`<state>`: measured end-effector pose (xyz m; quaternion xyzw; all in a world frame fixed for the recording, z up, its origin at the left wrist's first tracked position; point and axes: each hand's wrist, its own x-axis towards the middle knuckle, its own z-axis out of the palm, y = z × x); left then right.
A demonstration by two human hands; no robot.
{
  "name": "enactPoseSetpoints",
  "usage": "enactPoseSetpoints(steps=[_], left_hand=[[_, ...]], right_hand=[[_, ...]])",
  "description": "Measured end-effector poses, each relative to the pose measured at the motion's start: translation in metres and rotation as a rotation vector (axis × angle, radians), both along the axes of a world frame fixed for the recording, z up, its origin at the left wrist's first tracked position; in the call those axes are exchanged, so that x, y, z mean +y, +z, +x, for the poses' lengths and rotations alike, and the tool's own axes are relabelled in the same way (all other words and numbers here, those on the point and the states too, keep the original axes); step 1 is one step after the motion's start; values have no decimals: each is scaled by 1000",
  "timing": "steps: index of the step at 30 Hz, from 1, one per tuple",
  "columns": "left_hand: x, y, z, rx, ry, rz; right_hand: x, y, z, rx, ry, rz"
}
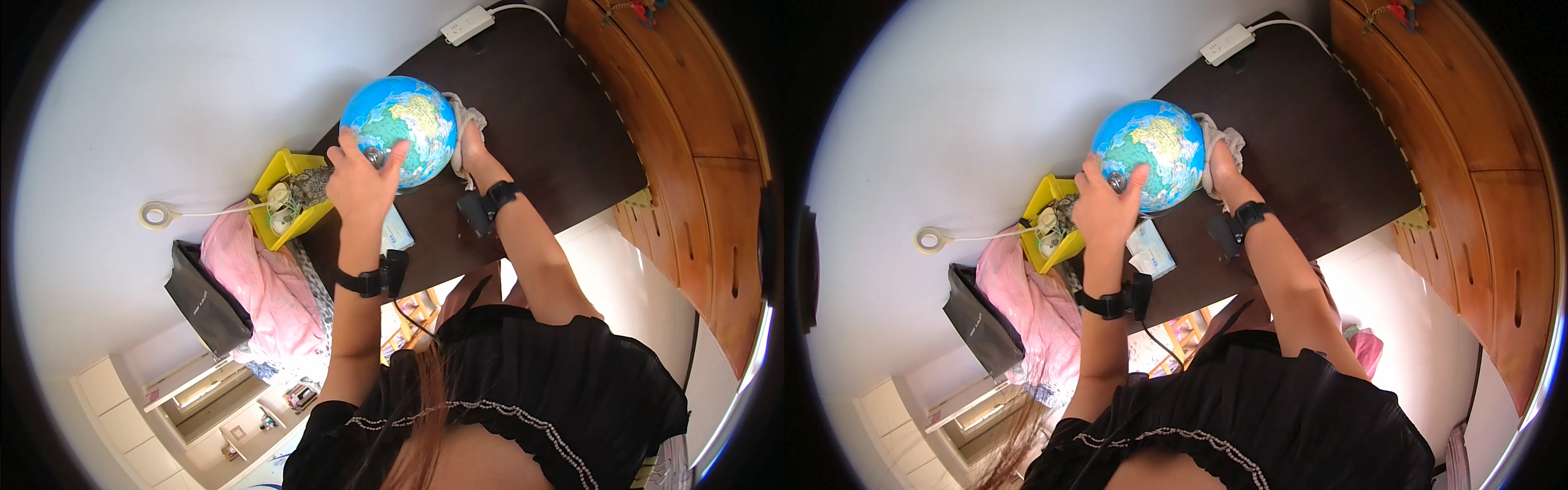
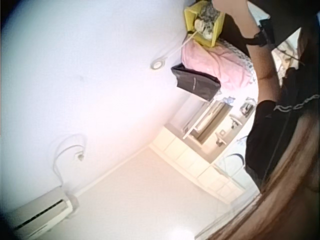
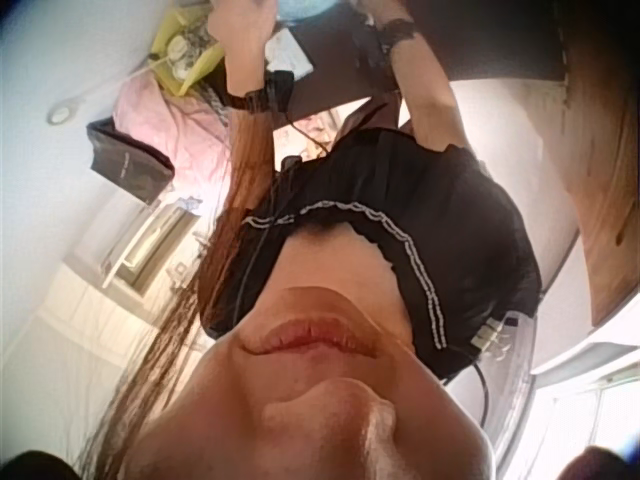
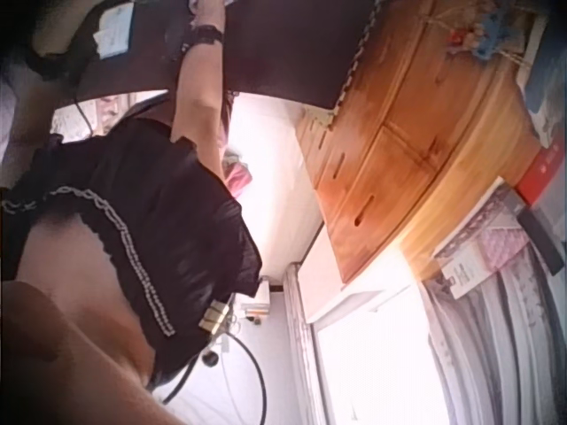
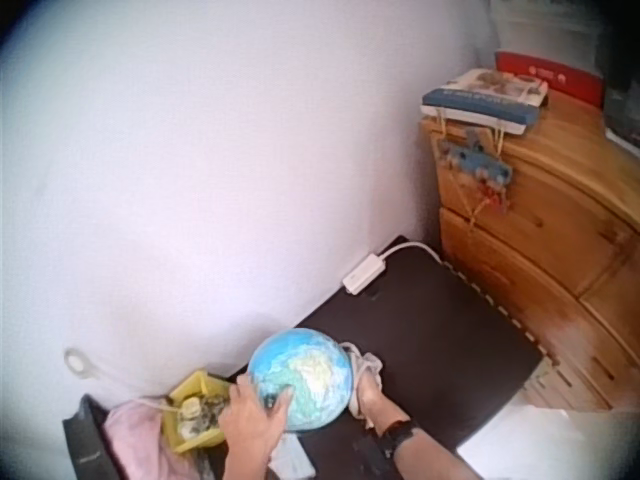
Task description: The person wipes a white cabinet door and a brass faucet handle with a cloth. They then move to a wooden chair and wipe its frame, followed by cleaning a small globe and a yellow plastic bin on a dark wooden table.
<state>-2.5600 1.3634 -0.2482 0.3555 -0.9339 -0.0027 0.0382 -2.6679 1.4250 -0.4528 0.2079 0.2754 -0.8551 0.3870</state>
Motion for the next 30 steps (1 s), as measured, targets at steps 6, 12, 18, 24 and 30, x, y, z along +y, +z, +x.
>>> enactPoseSetpoints(steps=[6,12,18,24,30], left_hand=[[-13,3,19,-62,34,60],[-46,-19,25,230,-322,75],[-10,14,-6,31,-416,405],[-8,-1,-10,-21,-103,278],[-10,3,-27,-242,38,165]], right_hand=[[17,3,-16,332,97,347],[40,104,-20,1217,93,693],[43,30,-48,813,96,275],[43,-1,1,213,-78,54],[54,77,20,1025,-285,654]])
